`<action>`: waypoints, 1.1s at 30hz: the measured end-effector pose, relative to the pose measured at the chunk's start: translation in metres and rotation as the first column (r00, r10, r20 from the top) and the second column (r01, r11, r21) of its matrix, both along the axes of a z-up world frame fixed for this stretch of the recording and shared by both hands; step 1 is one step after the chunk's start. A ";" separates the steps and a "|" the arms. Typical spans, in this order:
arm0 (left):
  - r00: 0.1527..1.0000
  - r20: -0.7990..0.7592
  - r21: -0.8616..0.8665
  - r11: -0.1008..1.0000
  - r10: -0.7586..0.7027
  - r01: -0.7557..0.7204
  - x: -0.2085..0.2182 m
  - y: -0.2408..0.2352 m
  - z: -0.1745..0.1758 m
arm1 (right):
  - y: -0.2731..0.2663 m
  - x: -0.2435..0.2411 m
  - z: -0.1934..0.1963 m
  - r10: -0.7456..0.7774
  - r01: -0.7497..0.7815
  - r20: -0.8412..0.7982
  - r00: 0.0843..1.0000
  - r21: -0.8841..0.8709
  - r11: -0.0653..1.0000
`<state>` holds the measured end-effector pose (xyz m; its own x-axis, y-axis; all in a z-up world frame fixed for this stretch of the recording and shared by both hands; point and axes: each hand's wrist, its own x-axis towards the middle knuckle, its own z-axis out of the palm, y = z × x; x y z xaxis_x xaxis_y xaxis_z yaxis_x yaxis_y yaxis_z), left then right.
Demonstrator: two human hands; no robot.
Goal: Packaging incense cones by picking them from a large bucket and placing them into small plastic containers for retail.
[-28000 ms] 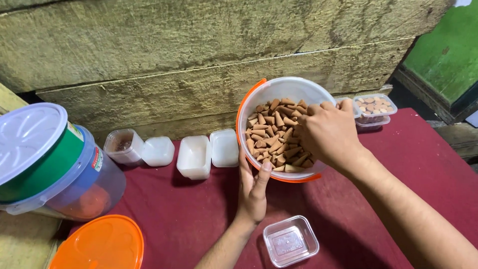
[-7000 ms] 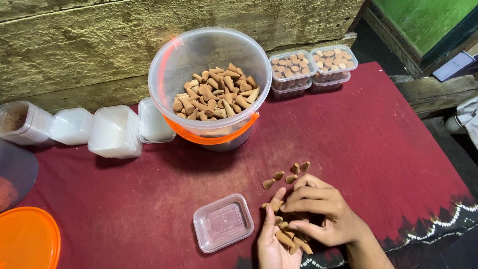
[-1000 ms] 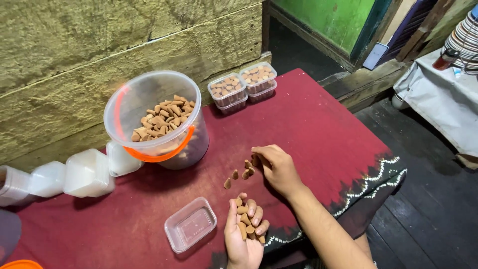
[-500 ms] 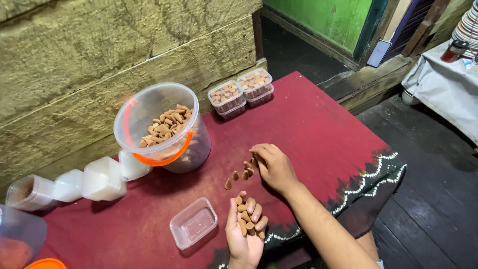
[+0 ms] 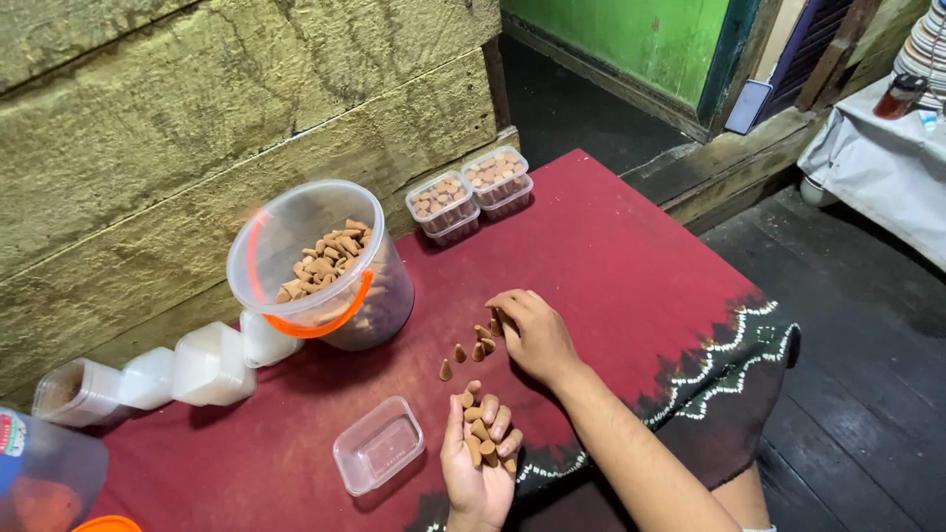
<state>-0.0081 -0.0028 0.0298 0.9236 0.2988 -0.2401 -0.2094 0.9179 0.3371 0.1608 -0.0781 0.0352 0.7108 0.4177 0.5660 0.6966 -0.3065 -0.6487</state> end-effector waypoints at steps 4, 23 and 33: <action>1.000 0.023 -0.004 1.000 -0.016 0.016 0.000 0.001 -0.001 | 0.001 0.000 0.000 -0.008 0.008 0.008 1.000 0.009 1.000; 0.997 -0.001 -0.019 0.997 -0.071 0.071 0.003 -0.001 -0.007 | 0.006 -0.005 0.017 -0.060 0.045 0.246 0.967 0.066 0.997; 0.953 0.029 -0.114 0.947 -0.300 0.301 -0.025 0.034 0.055 | 0.011 -0.010 0.022 -0.056 0.043 0.230 0.972 0.060 0.997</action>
<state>-0.0333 0.0312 0.0847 0.9690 -0.0225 -0.2460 0.0794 0.9713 0.2242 0.1506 -0.0670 0.0573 0.5769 0.3495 0.7383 0.8146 -0.3134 -0.4881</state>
